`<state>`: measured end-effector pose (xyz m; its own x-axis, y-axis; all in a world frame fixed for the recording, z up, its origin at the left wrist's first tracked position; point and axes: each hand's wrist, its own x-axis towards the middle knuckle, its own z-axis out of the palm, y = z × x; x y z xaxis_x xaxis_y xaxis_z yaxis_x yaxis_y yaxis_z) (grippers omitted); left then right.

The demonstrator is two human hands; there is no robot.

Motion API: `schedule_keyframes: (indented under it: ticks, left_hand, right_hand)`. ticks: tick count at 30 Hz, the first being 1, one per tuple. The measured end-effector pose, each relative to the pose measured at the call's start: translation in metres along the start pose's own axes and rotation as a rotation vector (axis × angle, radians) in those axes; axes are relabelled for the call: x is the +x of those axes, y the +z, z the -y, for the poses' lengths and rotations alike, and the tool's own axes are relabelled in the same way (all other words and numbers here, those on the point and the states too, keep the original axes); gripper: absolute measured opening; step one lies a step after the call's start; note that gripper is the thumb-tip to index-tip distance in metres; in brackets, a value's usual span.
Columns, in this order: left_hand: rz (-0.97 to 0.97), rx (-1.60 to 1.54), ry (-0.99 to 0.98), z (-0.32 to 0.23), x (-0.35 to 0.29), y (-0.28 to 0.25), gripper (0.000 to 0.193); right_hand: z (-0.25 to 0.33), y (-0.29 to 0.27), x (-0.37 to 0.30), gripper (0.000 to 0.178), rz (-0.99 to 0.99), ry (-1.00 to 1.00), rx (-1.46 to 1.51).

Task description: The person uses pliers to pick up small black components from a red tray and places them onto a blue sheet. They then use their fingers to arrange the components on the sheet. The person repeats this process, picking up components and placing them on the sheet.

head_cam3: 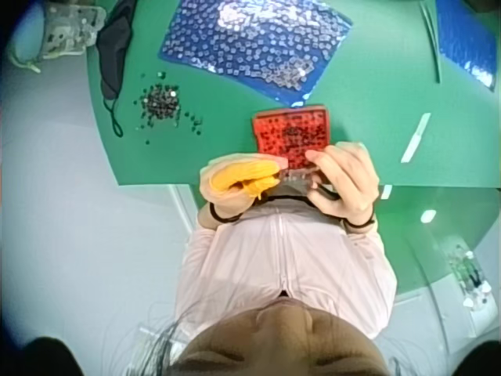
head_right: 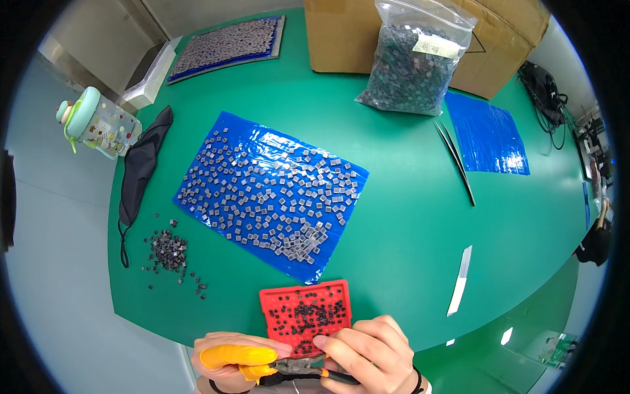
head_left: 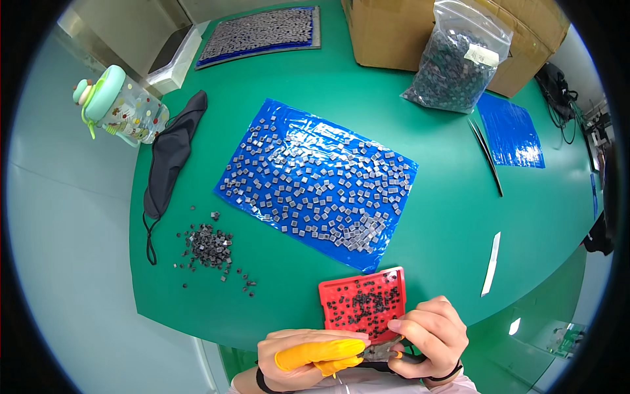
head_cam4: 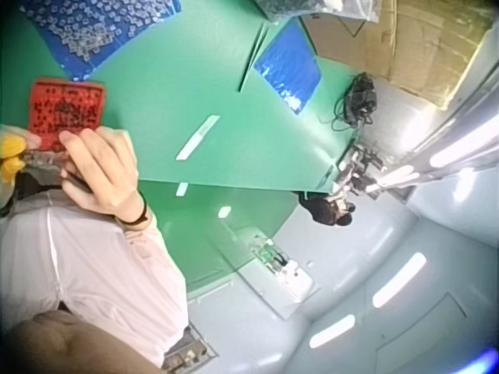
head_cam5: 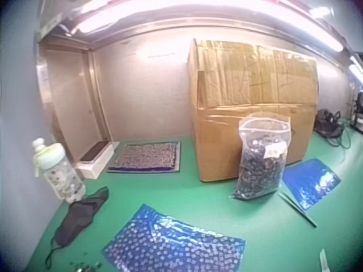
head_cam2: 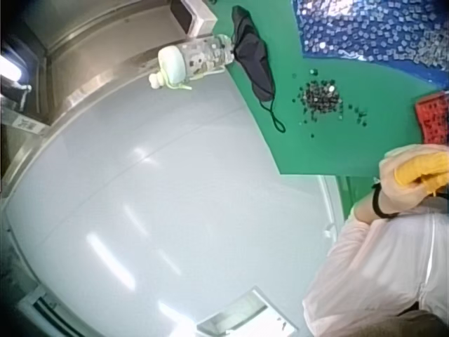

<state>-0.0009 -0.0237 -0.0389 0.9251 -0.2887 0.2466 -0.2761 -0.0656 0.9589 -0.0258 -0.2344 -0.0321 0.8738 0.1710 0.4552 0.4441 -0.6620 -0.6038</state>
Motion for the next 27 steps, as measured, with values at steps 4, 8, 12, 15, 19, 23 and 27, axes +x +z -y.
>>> schedule_keyframes:
  ticks: [4,8,12,15,19,23,27]
  left_hand:
    - [0.052,0.228,-0.026,-0.013,0.004,0.001,0.016]
    - [-0.015,0.131,0.002,0.006,-0.007,0.007,0.014]
    - [-0.026,-0.125,-0.257,-0.001,-0.005,0.016,0.021]
    - [-0.199,-0.429,-0.319,-0.011,0.008,0.026,0.021]
    - [-0.142,-0.290,-0.115,0.002,-0.003,0.025,0.016]
    - [0.070,-0.158,-0.050,0.006,-0.001,0.003,0.025]
    - [0.063,-0.201,-0.102,0.006,-0.004,0.002,0.025]
  right_hand:
    - [-0.003,0.000,0.000,0.047,-0.021,-0.022,-0.045]
    - [-0.001,0.001,-0.002,0.048,-0.027,-0.014,-0.099]
    - [-0.002,-0.003,-0.002,0.049,-0.017,0.003,-0.106]
    - [-0.001,-0.003,-0.001,0.050,-0.053,0.043,-0.054]
    - [-0.003,-0.004,-0.003,0.050,-0.028,0.029,-0.018]
    - [-0.003,-0.004,-0.005,0.049,-0.003,0.027,-0.003]
    - [-0.002,-0.005,-0.002,0.049,0.021,0.020,0.020]
